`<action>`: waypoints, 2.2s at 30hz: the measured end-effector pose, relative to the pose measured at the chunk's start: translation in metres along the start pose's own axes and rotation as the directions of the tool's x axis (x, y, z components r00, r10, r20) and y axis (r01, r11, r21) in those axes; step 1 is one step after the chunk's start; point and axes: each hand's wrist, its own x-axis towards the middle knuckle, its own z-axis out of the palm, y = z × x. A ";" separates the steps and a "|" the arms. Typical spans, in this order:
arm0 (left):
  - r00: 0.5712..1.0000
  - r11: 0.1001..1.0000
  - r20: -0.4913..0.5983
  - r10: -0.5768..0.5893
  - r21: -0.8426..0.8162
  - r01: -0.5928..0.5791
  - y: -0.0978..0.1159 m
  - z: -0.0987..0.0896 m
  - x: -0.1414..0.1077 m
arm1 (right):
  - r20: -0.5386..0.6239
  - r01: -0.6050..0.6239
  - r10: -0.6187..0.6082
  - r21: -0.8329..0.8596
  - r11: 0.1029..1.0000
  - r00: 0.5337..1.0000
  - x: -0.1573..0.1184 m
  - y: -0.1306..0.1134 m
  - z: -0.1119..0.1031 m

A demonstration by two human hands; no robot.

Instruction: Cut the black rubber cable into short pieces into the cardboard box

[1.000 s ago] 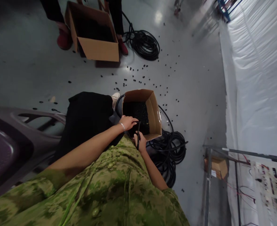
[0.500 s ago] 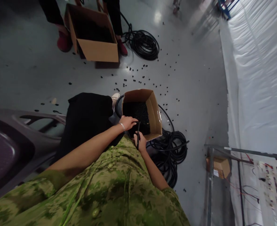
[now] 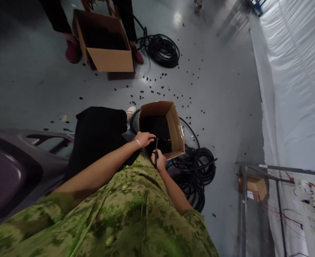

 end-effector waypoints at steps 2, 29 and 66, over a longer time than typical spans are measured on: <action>1.000 1.000 0.003 0.008 -0.005 -0.008 -0.002 0.001 0.001 | -0.004 0.006 -0.006 0.000 1.000 1.000 0.001 0.000 0.000; 1.000 1.000 0.023 -0.001 -0.006 0.001 0.006 -0.002 0.000 | 0.118 -0.014 -0.003 0.137 0.990 0.993 0.000 -0.001 -0.018; 0.992 0.990 0.050 0.117 0.076 -0.121 0.015 -0.004 -0.008 | 0.077 -0.097 0.082 0.223 0.970 0.994 -0.001 -0.007 -0.011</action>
